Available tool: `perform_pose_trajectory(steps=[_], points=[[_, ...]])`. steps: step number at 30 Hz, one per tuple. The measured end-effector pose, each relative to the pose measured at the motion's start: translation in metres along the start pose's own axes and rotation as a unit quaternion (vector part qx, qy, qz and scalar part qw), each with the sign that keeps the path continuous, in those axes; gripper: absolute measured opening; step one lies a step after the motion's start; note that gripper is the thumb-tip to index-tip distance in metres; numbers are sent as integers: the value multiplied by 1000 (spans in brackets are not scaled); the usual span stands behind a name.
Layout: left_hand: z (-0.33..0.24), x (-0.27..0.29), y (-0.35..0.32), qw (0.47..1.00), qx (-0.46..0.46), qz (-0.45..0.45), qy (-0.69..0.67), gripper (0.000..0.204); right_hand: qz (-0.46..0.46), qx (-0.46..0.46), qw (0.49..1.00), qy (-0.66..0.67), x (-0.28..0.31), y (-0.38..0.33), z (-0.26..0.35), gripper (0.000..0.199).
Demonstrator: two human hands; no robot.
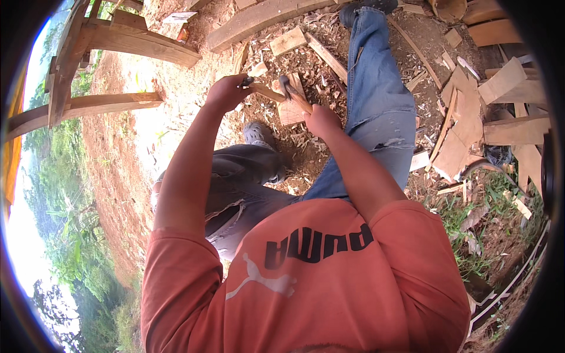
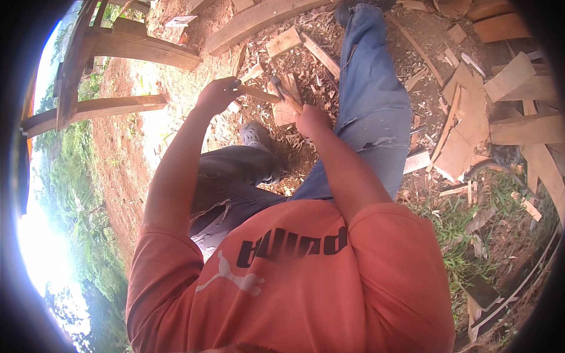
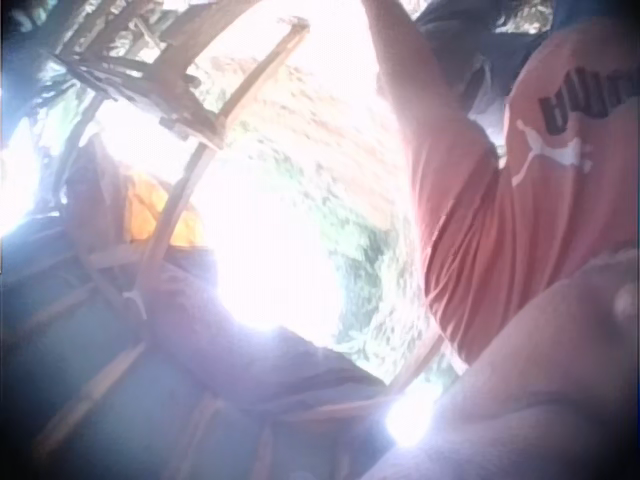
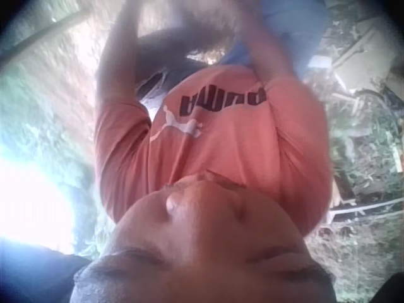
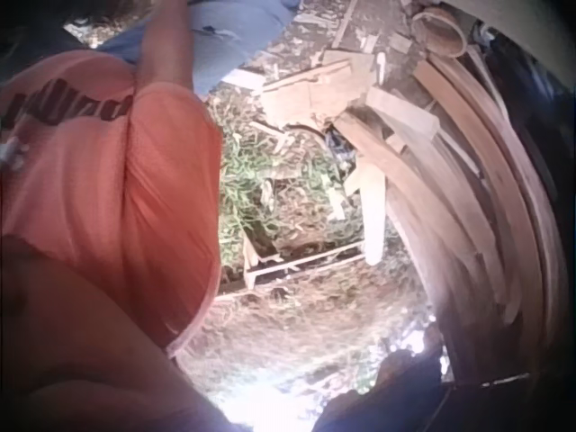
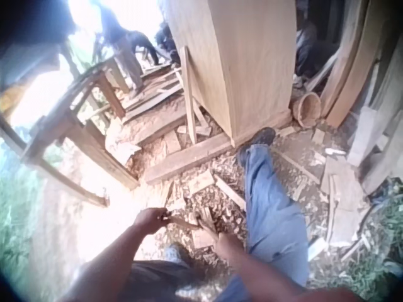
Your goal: The person kneels on the ground and uses a small axe to repeatedly strike a small piece of wood placed on a larger block. The person holds the wood with the left hand and swings the axe with the right hand to split the wood into smaller pieces.
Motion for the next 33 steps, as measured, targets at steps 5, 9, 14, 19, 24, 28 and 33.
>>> perform_pose_trajectory(steps=[5, 9, 14, 19, 24, 28, 33], points=[[13, -5, 3, 1000, -6, -21, -8, 37, -74, 85, 987, 114, 49, -16, 44, 47], [21, -11, 6, 1000, 2, -12, -11, 40, -64, 71, 992, 86, 16, -12, 25, 46], [21, -6, -3, 999, 39, -14, -29, 41, -33, 68, 996, 38, 19, -11, 33, 45], [24, -11, -5, 999, 8, -27, -33, 37, -83, 130, 983, 95, 48, -26, 64, 44], [26, -10, -2, 998, 9, -48, -38, 39, 27, 24, 999, -24, -13, -3, 5, 45], [20, -10, -3, 999, 37, -7, -37, 37, -26, 62, 995, 70, 28, -15, 40, 45], [6, -4, -4, 999, 29, -8, -22, 39, -50, 85, 991, 86, 12, -8, 28, 47]])
Point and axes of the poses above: each hand's wrist, its own y-axis towards the middle knuckle, its own x-axis out of the back of the hand, z = x × y, the point moved 5 cm from there along y, towards the middle knuckle, and after that the axes turned 5 degrees about x, right-handed, at the moved point
